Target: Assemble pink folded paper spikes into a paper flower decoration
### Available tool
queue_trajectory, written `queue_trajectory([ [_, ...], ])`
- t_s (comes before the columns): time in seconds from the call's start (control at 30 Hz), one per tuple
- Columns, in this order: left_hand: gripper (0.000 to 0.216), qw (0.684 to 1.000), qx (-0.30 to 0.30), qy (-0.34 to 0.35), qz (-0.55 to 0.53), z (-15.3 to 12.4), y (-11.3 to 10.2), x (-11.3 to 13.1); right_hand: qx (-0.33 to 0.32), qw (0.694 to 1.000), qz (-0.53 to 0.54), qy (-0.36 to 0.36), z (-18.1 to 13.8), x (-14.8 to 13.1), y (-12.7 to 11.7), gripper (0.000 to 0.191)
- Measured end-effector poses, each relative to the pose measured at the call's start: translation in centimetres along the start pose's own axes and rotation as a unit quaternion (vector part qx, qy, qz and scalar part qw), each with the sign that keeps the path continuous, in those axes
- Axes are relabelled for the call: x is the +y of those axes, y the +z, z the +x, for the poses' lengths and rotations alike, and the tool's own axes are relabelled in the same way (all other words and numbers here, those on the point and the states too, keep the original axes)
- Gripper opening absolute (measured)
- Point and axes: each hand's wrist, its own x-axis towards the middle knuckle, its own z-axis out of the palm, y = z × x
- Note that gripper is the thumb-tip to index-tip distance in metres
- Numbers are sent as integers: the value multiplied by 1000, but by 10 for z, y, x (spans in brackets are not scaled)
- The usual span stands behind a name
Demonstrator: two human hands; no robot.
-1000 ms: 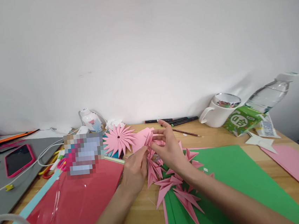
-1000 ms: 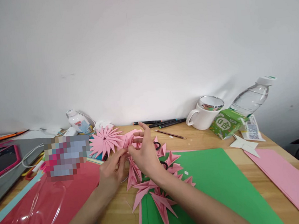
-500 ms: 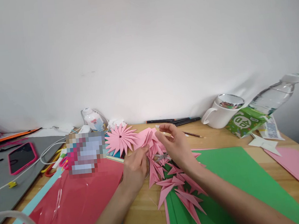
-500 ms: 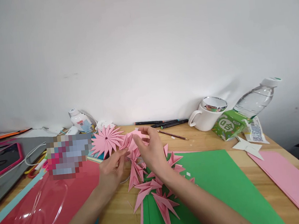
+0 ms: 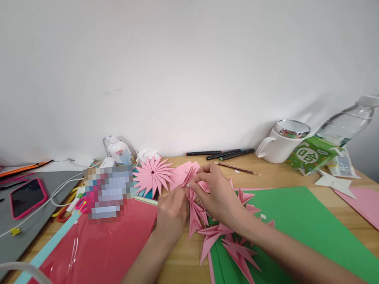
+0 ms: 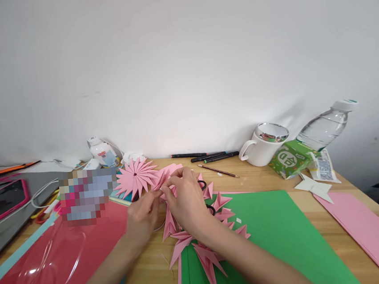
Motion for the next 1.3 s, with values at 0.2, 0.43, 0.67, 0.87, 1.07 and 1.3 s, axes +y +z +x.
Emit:
queue_trajectory([
  [0.2,16,999,-15,11,29,-1,-1,3,47,997,-53,-22,0,2,4,12],
  [0.43,19,998,-32,18,41,-2,0,3,87,989,-109,-58,-2,2,9,14],
  [0.67,18,999,-33,17,37,-8,3,-1,75,987,-113,-81,-2,5,9,17],
  [0.87,20,999,-23,26,41,-6,2,0,54,979,-172,-101,-5,3,7,21],
  [1.07,23,998,-11,44,47,-6,2,-1,27,979,-167,-110,-4,2,4,30],
  [1.3,38,997,0,61,53,-12,7,-6,39,979,-156,-127,-5,2,3,32],
])
